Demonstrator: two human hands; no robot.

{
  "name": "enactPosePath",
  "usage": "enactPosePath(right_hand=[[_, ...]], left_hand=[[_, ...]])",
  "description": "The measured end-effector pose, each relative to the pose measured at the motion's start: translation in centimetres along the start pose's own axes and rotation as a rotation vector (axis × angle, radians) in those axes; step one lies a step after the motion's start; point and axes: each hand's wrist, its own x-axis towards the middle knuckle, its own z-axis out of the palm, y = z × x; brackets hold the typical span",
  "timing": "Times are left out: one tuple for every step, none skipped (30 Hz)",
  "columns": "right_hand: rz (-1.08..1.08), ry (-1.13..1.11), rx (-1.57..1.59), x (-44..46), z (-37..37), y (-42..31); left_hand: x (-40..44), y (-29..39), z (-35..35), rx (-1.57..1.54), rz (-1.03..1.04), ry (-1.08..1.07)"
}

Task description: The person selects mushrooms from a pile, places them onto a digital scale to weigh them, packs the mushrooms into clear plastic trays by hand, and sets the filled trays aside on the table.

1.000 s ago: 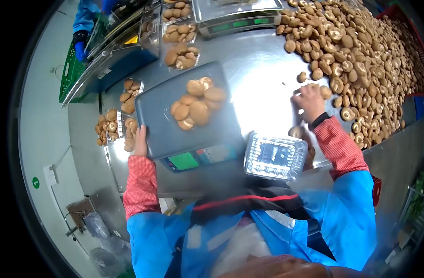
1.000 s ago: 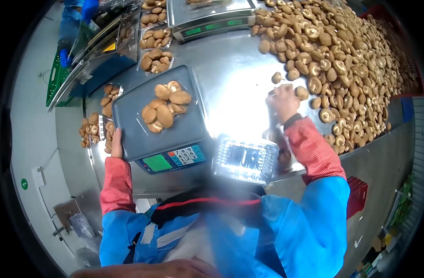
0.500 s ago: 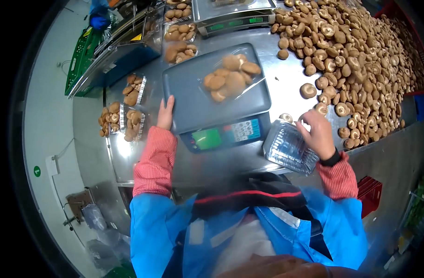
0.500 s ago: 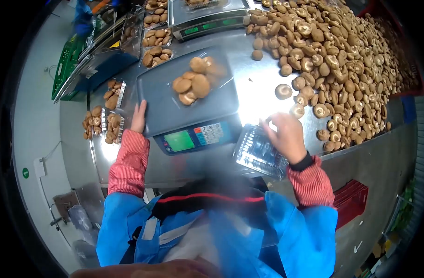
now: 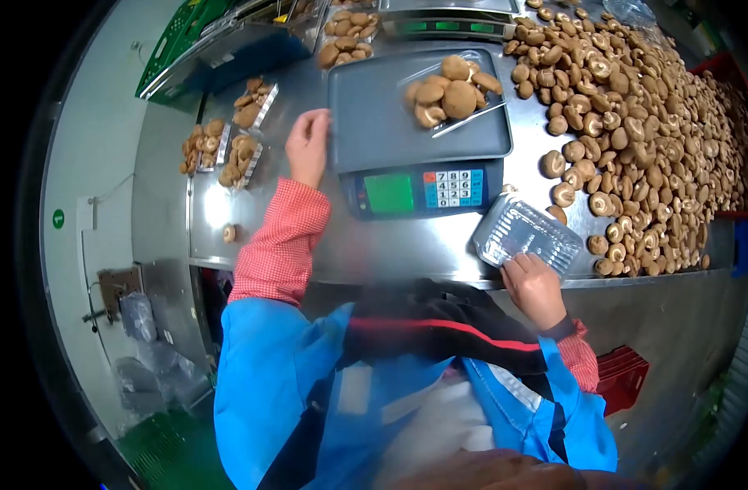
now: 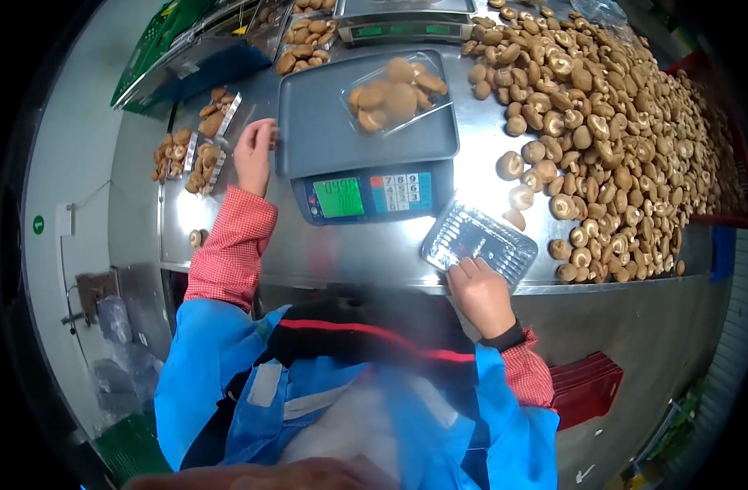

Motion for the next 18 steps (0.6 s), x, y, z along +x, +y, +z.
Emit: enactPosePath(right_hand=[[-0.022,-0.005,-0.016,-0.2,0.1,0.1],[-0.042,-0.006,-0.034,-0.3,0.2,0.2],[-0.062,0.0,-0.053,-0.3,0.4,0.3],[-0.079,-0.008,-0.057,-0.4,0.8,0.7],[-0.084,0.011,-0.058,-0.3,1.1,0.9],[-0.088,0.029,-0.057,-0.1,1.3,1.0],[-0.093,0.047,-0.059,0.0,1.4,1.0],[-0.094,0.068,-0.063,0.2,1.2,0.9],[-0.095,0.085,-0.065,0.3,0.9,0.6],[-0.096,0.106,-0.07,0.5,0.4,0.2],[-0.068,0.165,-0.084,0.8,-0.3,-0.2],[-0.036,0.223,-0.098,1.0,-1.2,-0.9],[-0.002,0.285,-0.116,1.2,-2.1,-1.5],[0.03,0.335,-0.092,1.5,-2.8,-1.8],[0.049,0.375,-0.07,1.7,-3.4,-2.0],[0.066,0.413,-0.047,1.8,-3.9,-2.1],[0.08,0.452,-0.021,1.9,-4.2,-2.2],[0.13,0.443,0.028,1.7,-4.2,-2.3]], left_hand=[[-0.9,1.3,0.1,-0.079,-0.111,-0.138],[-1.9,2.8,1.1,-0.013,-0.14,-0.21],[-2.2,2.9,2.0,0.023,-0.14,-0.325],[-2.3,3.2,3.2,0.079,-0.184,-0.401],[-2.2,2.7,4.4,0.151,-0.144,-0.488],[-2.1,2.5,5.8,0.212,-0.147,-0.527],[-2.1,3.1,7.0,0.262,-0.204,-0.604],[-2.3,4.8,8.1,0.251,-0.303,-0.646],[-2.6,5.1,9.1,0.186,-0.348,-0.593],[-2.6,5.3,10.1,0.12,-0.388,-0.539],[-2.5,5.4,10.7,0.053,-0.424,-0.487],[-2.6,5.2,11.2,-0.072,-0.481,-0.435],[-2.5,4.7,11.6,-0.199,-0.531,-0.384],[-2.1,4.2,11.8,-0.329,-0.575,-0.335],[-1.7,3.7,11.7,-0.391,-0.58,-0.309],[-1.3,3.2,11.1,-0.455,-0.587,-0.28],[-0.7,2.8,10.4,-0.518,-0.594,-0.249],[-0.2,2.8,9.2,-0.487,-0.607,-0.272]])
